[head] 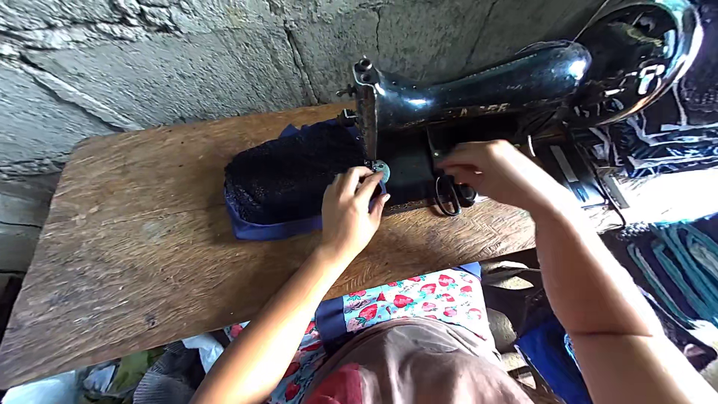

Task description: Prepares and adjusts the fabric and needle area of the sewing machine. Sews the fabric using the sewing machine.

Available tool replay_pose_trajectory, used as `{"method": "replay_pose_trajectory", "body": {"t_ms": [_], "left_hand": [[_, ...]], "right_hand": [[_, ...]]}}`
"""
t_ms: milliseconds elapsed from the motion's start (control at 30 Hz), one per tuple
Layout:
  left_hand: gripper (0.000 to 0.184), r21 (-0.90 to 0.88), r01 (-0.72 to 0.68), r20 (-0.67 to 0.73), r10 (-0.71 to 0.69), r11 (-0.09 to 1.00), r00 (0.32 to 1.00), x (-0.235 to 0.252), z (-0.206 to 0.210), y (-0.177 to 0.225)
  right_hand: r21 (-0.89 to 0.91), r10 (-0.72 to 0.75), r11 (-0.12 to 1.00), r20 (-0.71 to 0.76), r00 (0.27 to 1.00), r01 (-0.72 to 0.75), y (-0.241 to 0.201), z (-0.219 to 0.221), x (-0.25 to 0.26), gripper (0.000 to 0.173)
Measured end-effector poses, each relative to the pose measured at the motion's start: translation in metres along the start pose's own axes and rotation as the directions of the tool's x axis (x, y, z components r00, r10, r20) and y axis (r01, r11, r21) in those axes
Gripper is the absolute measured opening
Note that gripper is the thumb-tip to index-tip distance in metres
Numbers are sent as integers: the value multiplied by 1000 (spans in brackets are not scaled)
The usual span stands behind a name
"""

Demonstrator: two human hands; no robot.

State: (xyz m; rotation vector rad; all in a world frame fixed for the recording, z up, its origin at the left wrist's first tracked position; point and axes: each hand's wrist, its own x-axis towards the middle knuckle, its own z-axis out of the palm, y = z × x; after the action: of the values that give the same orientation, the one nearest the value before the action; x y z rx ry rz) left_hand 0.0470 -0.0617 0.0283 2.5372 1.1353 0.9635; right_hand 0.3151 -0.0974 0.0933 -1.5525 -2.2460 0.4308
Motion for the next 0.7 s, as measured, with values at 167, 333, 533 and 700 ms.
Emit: {"method": "replay_pose_trajectory", "body": {"t_ms": [167, 333, 533, 700], "left_hand": [[15, -221, -364, 61, 385, 905, 921, 28, 33, 52], [18, -247, -367, 304, 431, 897, 850, 69, 87, 88], [17, -315, -254, 362, 363, 914, 858, 83, 111, 96], [21, -816, 65, 270, 280, 574, 921, 67, 60, 80]], "right_hand": [[-151, 517, 831, -148, 843, -535, 33, -10, -78, 10], [-117, 400, 886, -293, 868, -448, 60, 25, -107, 10], [-84, 251, 941, -473, 845, -327, 57, 25, -112, 17], [175, 207, 976, -570, 795, -129, 32, 22, -108, 20]]}}
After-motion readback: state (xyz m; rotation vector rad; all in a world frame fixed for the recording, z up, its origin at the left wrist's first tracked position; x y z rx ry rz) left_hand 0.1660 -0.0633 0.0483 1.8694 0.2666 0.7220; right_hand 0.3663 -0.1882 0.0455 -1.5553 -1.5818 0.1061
